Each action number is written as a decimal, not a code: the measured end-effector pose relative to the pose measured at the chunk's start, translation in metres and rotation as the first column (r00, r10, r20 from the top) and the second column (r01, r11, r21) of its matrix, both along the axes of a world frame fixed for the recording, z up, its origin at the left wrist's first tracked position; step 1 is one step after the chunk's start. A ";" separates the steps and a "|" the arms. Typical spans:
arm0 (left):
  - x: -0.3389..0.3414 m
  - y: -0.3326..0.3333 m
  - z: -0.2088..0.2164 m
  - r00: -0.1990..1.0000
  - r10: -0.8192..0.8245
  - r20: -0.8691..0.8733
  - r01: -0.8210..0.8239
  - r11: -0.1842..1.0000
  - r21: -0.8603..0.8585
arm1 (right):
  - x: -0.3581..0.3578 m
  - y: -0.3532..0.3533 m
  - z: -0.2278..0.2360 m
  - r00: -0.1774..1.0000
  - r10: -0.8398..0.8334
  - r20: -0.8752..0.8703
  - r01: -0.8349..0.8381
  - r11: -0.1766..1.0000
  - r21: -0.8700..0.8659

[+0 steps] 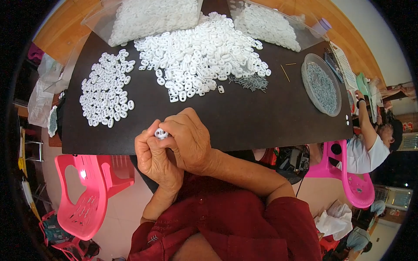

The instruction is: The recorder is manually assembling small white plastic clips by inserting metal pins into the pre-drilled holes.

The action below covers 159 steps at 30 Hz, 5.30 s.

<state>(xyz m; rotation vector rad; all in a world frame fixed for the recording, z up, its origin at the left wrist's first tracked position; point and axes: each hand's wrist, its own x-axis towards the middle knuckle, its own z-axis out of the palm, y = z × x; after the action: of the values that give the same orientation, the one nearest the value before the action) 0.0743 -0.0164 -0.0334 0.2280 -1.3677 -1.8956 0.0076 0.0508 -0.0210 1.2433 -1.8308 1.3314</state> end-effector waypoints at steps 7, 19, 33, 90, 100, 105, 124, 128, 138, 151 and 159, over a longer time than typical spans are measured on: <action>0.001 0.001 0.002 0.998 0.058 -0.026 -0.060 0.995 -0.077 | 0.000 -0.003 0.002 0.999 0.044 -0.005 -0.044 0.998 -0.046; -0.005 -0.003 0.000 0.982 0.185 -0.044 -0.190 0.952 -0.239 | 0.001 -0.007 -0.004 0.999 0.052 0.001 -0.052 0.998 -0.025; -0.003 0.002 0.016 0.980 -0.192 0.055 0.186 0.978 0.095 | -0.009 0.028 0.021 0.993 -0.084 0.084 0.081 0.996 0.045; -0.036 0.040 0.010 0.873 -0.045 0.486 0.239 0.908 -0.345 | -0.123 0.103 0.002 0.967 0.074 -0.244 0.087 0.805 0.587; -0.050 0.061 0.025 0.837 -0.409 0.364 0.351 0.911 0.218 | -0.063 0.117 0.020 0.470 -0.030 0.882 -0.131 0.986 0.103; -0.045 0.060 0.020 0.864 -0.381 0.328 0.338 0.923 0.181 | -0.044 0.114 0.022 0.339 0.137 0.931 -0.112 0.988 -0.104; -0.046 0.041 0.014 0.888 -0.393 0.239 0.327 0.905 0.274 | -0.087 0.133 0.008 0.925 -0.372 0.075 0.328 0.884 0.333; -0.042 0.039 0.012 0.878 -0.409 0.247 0.358 0.905 0.228 | -0.106 0.119 0.004 0.944 -0.309 -0.118 0.328 0.834 0.444; -0.043 0.045 0.005 0.884 -0.415 0.215 0.379 0.906 0.190 | -0.123 0.111 0.005 0.929 -0.107 -0.354 0.313 0.740 0.595; -0.041 0.041 0.006 0.889 -0.411 0.205 0.387 0.910 0.146 | -0.111 0.157 0.015 0.888 -0.383 -0.255 0.460 0.723 0.515; -0.040 0.040 0.003 0.892 -0.407 0.198 0.386 0.912 0.136 | -0.109 0.137 -0.003 0.893 -0.396 -0.213 0.444 0.702 0.557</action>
<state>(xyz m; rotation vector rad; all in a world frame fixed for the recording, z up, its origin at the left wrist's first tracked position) 0.0347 0.0236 -0.0302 0.2249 -1.5685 -2.3354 -0.1016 0.1881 -0.0244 1.0253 -2.3896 0.4453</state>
